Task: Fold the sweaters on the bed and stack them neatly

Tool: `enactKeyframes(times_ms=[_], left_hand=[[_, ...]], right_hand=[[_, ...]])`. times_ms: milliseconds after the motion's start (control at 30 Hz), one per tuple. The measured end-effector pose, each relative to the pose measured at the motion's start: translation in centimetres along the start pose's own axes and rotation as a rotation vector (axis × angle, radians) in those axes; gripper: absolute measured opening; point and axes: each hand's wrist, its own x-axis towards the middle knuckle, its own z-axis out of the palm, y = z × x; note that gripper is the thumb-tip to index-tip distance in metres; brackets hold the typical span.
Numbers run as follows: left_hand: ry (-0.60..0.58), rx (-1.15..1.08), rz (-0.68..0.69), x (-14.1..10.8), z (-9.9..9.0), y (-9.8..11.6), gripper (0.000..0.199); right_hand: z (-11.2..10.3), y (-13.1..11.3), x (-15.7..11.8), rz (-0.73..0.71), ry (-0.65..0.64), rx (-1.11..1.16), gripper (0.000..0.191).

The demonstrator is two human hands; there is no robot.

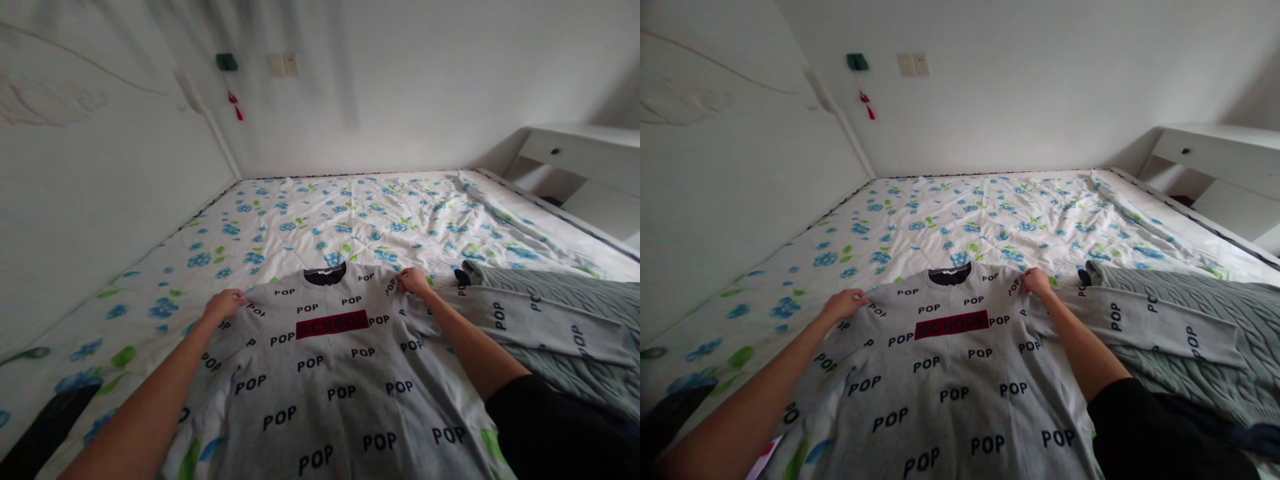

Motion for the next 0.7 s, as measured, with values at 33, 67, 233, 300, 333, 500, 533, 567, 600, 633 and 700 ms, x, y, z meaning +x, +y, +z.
enactKeyframes(times_ms=[33,67,233,300,333,500,533,567,600,633,700], left_hand=[[-0.004,0.032,-0.016,0.3,-0.5,0.1,0.036],[0.014,0.040,-0.017,0.6,-0.8,0.3,0.041],[0.125,0.058,-0.031,-0.5,0.2,2.5,0.037],[0.145,0.053,0.007,-2.1,1.0,2.8,0.033],[0.152,0.044,0.036,-3.2,1.1,2.4,0.034],[0.232,-0.049,-0.027,-11.0,-0.8,-4.7,0.043],[0.246,-0.086,-0.067,-13.2,-1.5,-7.1,0.042],[0.268,-0.128,-0.109,-15.5,-2.1,-9.5,0.040],[0.296,-0.168,-0.154,-18.0,-2.5,-11.9,0.037],[0.331,-0.203,-0.207,-20.5,-2.8,-14.3,0.035],[0.397,-0.250,-0.307,-25.6,-2.5,-18.4,0.033]], right_hand=[[-0.1,0.0,0.5,-0.007,0.031,-0.001,0.029],[-0.2,-0.1,0.9,-0.014,0.061,-0.003,0.033],[0.3,-0.3,-0.1,-0.051,0.114,-0.033,0.041],[0.5,-0.1,-1.6,-0.096,0.110,-0.052,0.047],[0.4,0.2,-2.5,-0.141,0.110,-0.067,0.052],[-1.6,4.5,-8.5,-0.430,-0.014,-0.110,0.055],[-2.2,5.8,-9.9,-0.453,-0.065,-0.100,0.049],[-2.7,7.0,-11.3,-0.472,-0.111,-0.086,0.043],[-3.1,8.3,-12.7,-0.492,-0.148,-0.066,0.039],[-3.6,9.3,-14.2,-0.511,-0.178,-0.032,0.037],[-4.3,10.9,-17.0,-0.541,-0.220,0.075,0.036]])
